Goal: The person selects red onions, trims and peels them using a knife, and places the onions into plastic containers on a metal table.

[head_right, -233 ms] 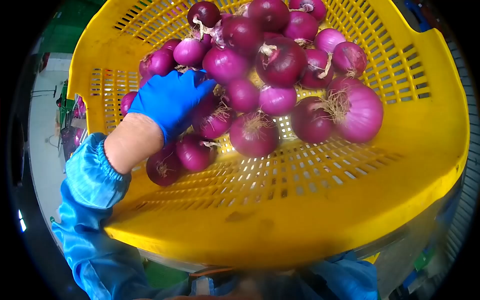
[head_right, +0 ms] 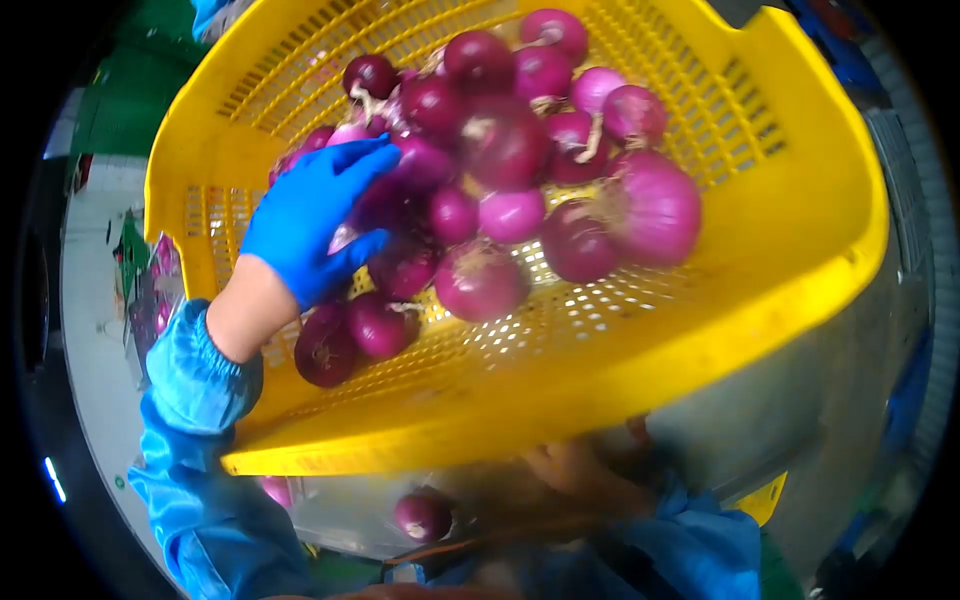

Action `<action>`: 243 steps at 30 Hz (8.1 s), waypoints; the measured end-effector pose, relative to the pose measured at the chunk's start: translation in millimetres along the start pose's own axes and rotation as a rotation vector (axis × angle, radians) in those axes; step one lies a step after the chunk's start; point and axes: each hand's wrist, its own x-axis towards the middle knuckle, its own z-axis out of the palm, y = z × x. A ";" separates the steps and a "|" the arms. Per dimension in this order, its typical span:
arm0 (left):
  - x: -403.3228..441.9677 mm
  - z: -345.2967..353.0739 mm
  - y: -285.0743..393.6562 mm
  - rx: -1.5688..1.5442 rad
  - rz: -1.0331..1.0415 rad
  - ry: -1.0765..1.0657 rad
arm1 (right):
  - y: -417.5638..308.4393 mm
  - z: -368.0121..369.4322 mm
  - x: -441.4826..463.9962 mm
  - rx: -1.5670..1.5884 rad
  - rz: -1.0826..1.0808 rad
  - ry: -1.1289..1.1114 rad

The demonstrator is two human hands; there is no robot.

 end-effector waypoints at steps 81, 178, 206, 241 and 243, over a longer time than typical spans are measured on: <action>-237.7 62.5 269.3 -1.501 -0.407 0.461 | -97.2 -11.2 -159.5 -0.272 -0.382 0.296; -233.2 104.2 264.1 -1.574 -0.420 0.335 | -81.2 -9.7 -127.7 -0.660 -0.608 0.230; -234.7 107.1 258.4 -1.156 -0.453 0.454 | -104.9 7.7 -124.7 -0.341 -0.547 0.248; -305.0 163.3 411.2 -1.037 0.566 -0.418 | -60.9 184.8 -402.7 -0.591 0.031 1.273; -318.9 163.9 430.2 -1.019 0.651 -0.475 | -62.2 205.3 -424.8 -0.544 0.164 1.343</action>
